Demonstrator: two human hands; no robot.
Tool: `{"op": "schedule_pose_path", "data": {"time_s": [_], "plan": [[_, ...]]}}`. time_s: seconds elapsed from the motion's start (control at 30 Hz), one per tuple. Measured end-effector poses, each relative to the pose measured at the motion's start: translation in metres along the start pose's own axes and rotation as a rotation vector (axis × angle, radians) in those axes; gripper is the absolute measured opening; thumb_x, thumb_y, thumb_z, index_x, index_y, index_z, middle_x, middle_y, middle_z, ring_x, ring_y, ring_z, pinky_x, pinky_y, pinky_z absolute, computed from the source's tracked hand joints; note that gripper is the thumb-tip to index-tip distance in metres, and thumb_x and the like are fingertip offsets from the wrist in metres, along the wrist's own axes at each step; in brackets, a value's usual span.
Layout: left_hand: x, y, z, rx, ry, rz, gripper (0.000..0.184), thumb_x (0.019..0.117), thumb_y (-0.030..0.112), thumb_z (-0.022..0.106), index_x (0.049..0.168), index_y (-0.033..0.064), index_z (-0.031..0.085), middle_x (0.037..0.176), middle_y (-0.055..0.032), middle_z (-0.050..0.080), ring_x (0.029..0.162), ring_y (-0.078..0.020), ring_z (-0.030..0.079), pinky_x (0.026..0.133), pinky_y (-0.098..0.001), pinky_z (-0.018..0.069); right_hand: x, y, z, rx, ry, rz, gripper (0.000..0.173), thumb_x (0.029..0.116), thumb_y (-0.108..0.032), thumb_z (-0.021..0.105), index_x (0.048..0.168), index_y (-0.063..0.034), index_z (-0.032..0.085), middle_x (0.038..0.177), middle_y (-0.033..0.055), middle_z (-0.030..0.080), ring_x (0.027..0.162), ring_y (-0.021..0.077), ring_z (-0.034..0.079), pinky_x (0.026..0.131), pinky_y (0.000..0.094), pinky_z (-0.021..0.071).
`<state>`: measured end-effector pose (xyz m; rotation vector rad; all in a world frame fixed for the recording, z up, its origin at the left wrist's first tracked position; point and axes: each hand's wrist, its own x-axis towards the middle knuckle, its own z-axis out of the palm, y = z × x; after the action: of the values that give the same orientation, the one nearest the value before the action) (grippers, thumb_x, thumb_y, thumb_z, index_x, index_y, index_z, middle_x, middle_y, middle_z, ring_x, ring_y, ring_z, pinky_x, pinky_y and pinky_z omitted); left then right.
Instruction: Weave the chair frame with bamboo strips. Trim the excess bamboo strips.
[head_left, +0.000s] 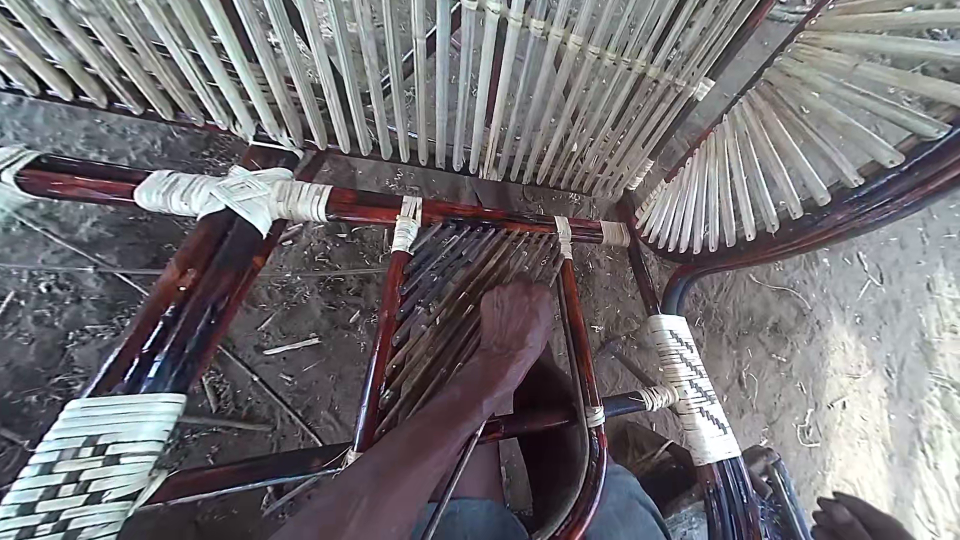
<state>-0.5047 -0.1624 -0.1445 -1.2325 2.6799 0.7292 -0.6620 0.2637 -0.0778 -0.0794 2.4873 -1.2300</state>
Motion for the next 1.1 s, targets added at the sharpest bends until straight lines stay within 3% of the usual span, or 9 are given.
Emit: {"op": "schedule_pose_path", "data": {"time_s": [0.13,0.2,0.27,0.37,0.43,0.53,0.73,0.9,1.1], "plan": [[0.002,-0.002,0.002,-0.016,0.017,0.005,0.018,0.0986,0.017,0.065,0.095,0.0029,0.075,0.096,-0.0181,0.07,0.082,-0.037,0.07,0.065,-0.052,0.0535,0.008,-0.082,0.071,0.217,-0.206,-0.135,0.027,0.0998,0.003,0.054,0.122,-0.0094,0.063,0.092,-0.0031,0.076,0.076,0.0123,0.073,0.068,0.0305,0.0635],[0.002,-0.004,0.005,-0.027,0.038,0.013,0.017,0.0981,0.018,0.066,0.095,0.004,0.076,0.096,-0.0174,0.07,0.081,-0.0361,0.07,0.065,-0.0519,0.0535,0.014,-0.105,0.122,0.34,-0.347,-0.209,0.018,0.0959,-0.006,0.066,0.109,-0.0126,0.076,0.091,0.0034,0.076,0.074,0.0148,0.073,0.068,0.0307,0.0633],[0.002,-0.005,0.007,-0.035,0.064,0.02,0.016,0.0976,0.017,0.066,0.095,0.0048,0.076,0.094,-0.0172,0.07,0.079,-0.0357,0.07,0.063,-0.0517,0.0535,0.028,-0.12,0.175,0.355,-0.473,-0.272,0.011,0.0936,-0.009,0.069,0.101,-0.0117,0.077,0.092,0.0071,0.076,0.077,0.0167,0.073,0.071,0.0328,0.0635],[0.0,-0.002,0.004,-0.032,0.049,0.012,0.015,0.0981,0.012,0.064,0.095,0.0021,0.075,0.095,-0.0194,0.07,0.08,-0.0381,0.07,0.063,-0.0519,0.054,0.06,-0.136,0.251,0.174,-0.575,-0.404,0.016,0.0942,0.003,0.062,0.104,-0.0041,0.073,0.102,0.0064,0.074,0.083,0.0141,0.071,0.077,0.0325,0.0617],[0.001,-0.002,0.001,-0.044,0.018,-0.002,0.015,0.0988,0.012,0.063,0.097,0.0031,0.075,0.097,-0.0189,0.07,0.082,-0.0379,0.07,0.066,-0.0526,0.0537,0.091,-0.145,0.295,-0.005,-0.577,-0.483,0.012,0.093,0.001,0.067,0.103,-0.0014,0.073,0.1,0.0073,0.073,0.083,0.0145,0.071,0.078,0.0345,0.0624],[0.002,-0.004,0.001,-0.051,0.007,-0.011,0.017,0.0997,0.016,0.063,0.096,0.0051,0.075,0.097,-0.0175,0.071,0.083,-0.0362,0.07,0.066,-0.0522,0.0537,0.129,-0.153,0.34,-0.23,-0.578,-0.561,0.01,0.095,-0.007,0.069,0.102,-0.0069,0.076,0.096,0.0043,0.075,0.082,0.0139,0.072,0.08,0.0374,0.0613],[0.003,-0.001,-0.001,-0.045,-0.014,-0.037,0.017,0.0991,0.017,0.064,0.095,0.0045,0.075,0.097,-0.0176,0.071,0.083,-0.0361,0.07,0.065,-0.0511,0.0533,0.137,-0.15,0.361,-0.271,-0.551,-0.728,0.026,0.0911,-0.004,0.073,0.117,-0.0066,0.073,0.096,0.0057,0.077,0.084,0.0127,0.074,0.08,0.0332,0.0613],[0.009,-0.001,0.002,-0.023,-0.036,-0.05,0.019,0.099,0.02,0.063,0.096,0.0053,0.075,0.098,-0.0175,0.072,0.083,-0.0357,0.071,0.066,-0.0512,0.0539,0.136,-0.145,0.362,-0.326,-0.486,-0.897,0.01,0.0914,-0.004,0.071,0.1,-0.0022,0.076,0.095,0.0101,0.076,0.083,0.0174,0.073,0.08,0.0365,0.0603],[0.003,-0.001,0.001,-0.026,0.005,-0.022,0.017,0.098,0.018,0.065,0.093,0.0047,0.074,0.095,-0.017,0.071,0.08,-0.0352,0.07,0.062,-0.0499,0.0531,0.136,-0.145,0.36,-0.353,-0.468,-0.941,0.007,0.0901,-0.002,0.071,0.096,-0.0017,0.076,0.092,0.0114,0.076,0.081,0.0193,0.073,0.078,0.0378,0.0596]]}}
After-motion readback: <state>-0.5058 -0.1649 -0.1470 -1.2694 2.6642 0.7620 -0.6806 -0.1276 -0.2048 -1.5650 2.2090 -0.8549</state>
